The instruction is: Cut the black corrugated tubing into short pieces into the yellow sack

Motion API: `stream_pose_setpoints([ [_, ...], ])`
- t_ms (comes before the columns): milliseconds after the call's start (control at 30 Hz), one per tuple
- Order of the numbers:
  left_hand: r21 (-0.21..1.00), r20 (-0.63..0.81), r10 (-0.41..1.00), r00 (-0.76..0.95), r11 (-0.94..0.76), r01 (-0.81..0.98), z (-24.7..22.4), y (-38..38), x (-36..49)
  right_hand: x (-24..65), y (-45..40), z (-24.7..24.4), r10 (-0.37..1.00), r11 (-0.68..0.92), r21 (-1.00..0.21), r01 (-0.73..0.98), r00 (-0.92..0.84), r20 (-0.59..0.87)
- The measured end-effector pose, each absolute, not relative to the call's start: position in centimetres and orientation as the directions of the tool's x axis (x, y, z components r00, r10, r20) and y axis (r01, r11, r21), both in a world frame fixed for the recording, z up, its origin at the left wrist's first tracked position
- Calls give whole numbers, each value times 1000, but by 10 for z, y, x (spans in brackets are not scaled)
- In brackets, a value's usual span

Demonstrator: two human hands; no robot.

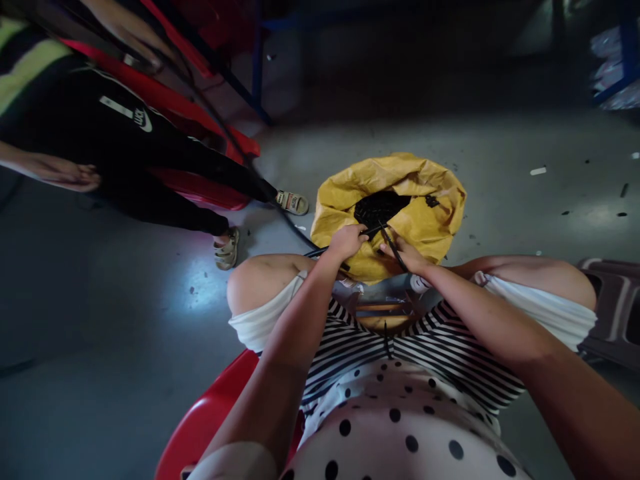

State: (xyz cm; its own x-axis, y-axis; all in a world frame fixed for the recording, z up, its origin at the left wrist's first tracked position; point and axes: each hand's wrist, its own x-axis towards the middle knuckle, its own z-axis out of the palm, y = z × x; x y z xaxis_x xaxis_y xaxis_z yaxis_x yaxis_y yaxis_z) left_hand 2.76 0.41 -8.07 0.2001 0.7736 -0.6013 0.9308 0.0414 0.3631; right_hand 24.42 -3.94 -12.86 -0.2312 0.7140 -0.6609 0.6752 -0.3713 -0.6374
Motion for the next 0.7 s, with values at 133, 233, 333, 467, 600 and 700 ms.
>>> stream_pose_setpoints([
  [133,360,-596,773,218,15,933,-81,4,29,244,-39,-128,706,-382,-616,689,-212,-676],
  [233,352,-594,776,209,18,936,-79,4,30,244,-39,-127,688,-395,-599,697,-207,-695],
  [333,336,-601,774,201,16,942,-78,4,31,244,-39,-130,696,-385,-596,705,-202,-689],
  [467,342,-608,766,208,16,940,-79,4,31,243,-40,-135,728,-373,-619,691,-196,-657],
  [600,335,-635,751,179,59,940,-79,5,29,243,-40,-138,758,-364,-651,666,-196,-623],
  [700,324,-641,751,158,77,943,-79,5,26,243,-38,-140,778,-343,-660,668,-191,-598],
])
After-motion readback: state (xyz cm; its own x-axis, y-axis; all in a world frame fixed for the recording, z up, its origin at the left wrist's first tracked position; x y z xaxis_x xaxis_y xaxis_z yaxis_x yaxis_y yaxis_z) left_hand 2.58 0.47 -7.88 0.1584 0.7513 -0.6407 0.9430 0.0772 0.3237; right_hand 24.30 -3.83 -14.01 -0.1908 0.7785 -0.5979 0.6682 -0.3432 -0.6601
